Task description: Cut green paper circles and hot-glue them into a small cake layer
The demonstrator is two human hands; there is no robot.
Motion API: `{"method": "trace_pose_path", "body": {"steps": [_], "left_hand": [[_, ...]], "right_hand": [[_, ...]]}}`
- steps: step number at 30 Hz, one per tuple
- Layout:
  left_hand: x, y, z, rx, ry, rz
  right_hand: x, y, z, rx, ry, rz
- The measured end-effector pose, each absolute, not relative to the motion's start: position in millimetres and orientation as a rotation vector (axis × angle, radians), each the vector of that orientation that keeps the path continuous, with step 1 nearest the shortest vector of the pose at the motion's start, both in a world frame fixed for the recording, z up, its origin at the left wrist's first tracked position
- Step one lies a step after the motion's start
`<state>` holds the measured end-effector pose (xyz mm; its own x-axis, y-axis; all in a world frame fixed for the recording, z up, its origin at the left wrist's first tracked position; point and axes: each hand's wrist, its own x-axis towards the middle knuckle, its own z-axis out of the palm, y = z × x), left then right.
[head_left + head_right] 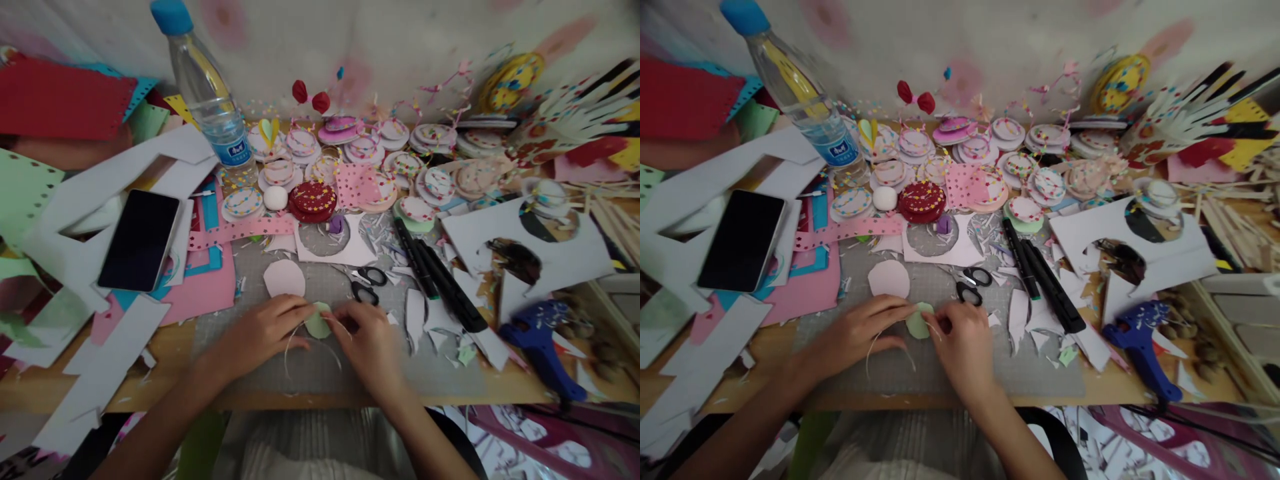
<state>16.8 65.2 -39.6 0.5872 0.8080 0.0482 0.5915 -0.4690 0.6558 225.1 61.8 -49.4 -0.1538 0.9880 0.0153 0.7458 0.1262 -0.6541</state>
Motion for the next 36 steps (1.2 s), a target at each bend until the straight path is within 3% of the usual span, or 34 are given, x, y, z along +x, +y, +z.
{"method": "trace_pose_path", "body": {"steps": [11,23,36], "left_hand": [[19.4,83.5,-28.3,2.274,0.943,0.417],[26.8,118.9,-18.5,2.426,0.644,0.084],[28.2,122.3,-30.9,2.527,0.544,0.132]], "right_hand": [[236.6,48.4,-52.0,-1.432,-1.755,0.924],[236.9,37.5,-55.0,-1.317,-1.795,0.803],[236.8,35.1,-64.2,-1.289,-1.822,0.777]]}}
